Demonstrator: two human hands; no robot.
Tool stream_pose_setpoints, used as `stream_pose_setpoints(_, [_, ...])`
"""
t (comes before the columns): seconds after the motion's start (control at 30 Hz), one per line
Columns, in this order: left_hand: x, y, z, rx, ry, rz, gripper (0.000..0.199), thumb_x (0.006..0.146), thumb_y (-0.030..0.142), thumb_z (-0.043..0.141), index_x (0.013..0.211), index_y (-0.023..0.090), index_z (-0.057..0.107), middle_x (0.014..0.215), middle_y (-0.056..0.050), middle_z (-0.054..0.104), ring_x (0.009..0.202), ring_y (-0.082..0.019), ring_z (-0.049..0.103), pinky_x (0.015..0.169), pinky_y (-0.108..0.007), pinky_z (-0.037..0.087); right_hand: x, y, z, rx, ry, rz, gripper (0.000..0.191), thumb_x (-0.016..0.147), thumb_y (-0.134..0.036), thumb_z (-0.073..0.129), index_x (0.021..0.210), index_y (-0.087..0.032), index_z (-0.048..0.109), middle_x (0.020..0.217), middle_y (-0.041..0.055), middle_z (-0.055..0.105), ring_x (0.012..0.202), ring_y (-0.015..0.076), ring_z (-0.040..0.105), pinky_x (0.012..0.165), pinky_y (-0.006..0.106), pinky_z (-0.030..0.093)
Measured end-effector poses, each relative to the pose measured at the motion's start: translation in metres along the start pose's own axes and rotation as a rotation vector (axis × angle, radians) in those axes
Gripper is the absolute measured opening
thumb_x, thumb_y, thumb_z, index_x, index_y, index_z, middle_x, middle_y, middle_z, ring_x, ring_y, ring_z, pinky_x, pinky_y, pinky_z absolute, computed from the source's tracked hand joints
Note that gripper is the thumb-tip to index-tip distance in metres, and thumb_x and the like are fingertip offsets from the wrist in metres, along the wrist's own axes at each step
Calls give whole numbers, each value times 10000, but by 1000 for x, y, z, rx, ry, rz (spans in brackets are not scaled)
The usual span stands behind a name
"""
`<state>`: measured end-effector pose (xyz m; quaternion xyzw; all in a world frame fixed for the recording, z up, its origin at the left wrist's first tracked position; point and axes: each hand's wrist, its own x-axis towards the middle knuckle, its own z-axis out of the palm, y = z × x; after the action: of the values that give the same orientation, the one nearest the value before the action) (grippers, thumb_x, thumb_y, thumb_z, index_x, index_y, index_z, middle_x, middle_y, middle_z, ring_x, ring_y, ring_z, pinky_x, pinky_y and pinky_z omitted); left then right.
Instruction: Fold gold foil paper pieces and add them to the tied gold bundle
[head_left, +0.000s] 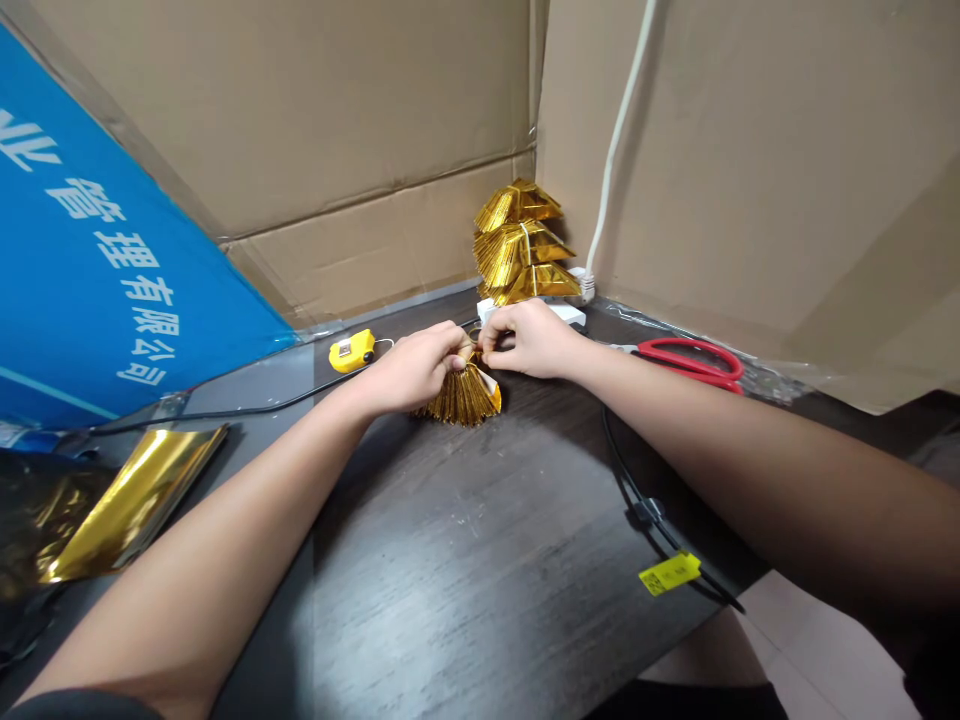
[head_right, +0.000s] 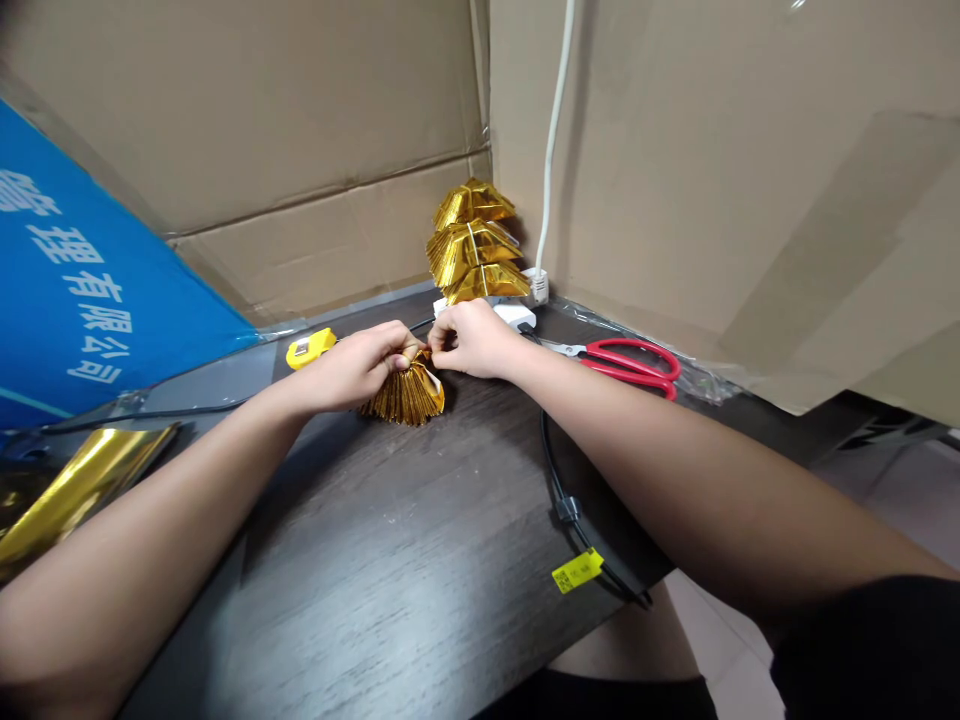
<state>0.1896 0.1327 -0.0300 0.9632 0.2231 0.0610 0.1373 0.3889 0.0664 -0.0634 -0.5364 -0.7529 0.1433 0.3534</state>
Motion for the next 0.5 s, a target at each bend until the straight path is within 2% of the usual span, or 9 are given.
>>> stream_pose_setpoints(0.2, [-1,3,-3,-1,-17,-10,79,846,157,431,835,207,491,914,-37,598,844,-191,558,782,-314,442,-1,-3,0,-25,5,-29,87,734,-83,690,774,-158,668,760,0,675,700,130,594,681,260,427])
stream_pose_setpoints(0.3, [-2,5,-4,-10,-25,-19,78,843,153,420,829,208,473,916,-38,597,847,-193,560,777,-316,439,-1,-7,-6,-65,-25,-100,89,733,-121,729,761,-161,655,790,11,646,730,137,568,685,264,403])
stream_pose_setpoints(0.4, [-1,5,-4,-4,-32,-31,70,858,169,422,840,207,479,931,-44,609,865,-200,572,783,-327,444,-3,-12,-12,-151,-103,-164,121,775,-158,698,668,-169,641,750,12,606,678,126,503,644,271,349])
stream_pose_setpoints(0.5, [0,3,-2,3,-23,-43,76,871,189,431,874,204,506,954,-51,624,893,-210,584,804,-341,453,-4,-17,-14,-112,-241,-101,157,797,-135,630,647,-174,652,614,-25,576,575,108,460,600,278,316])
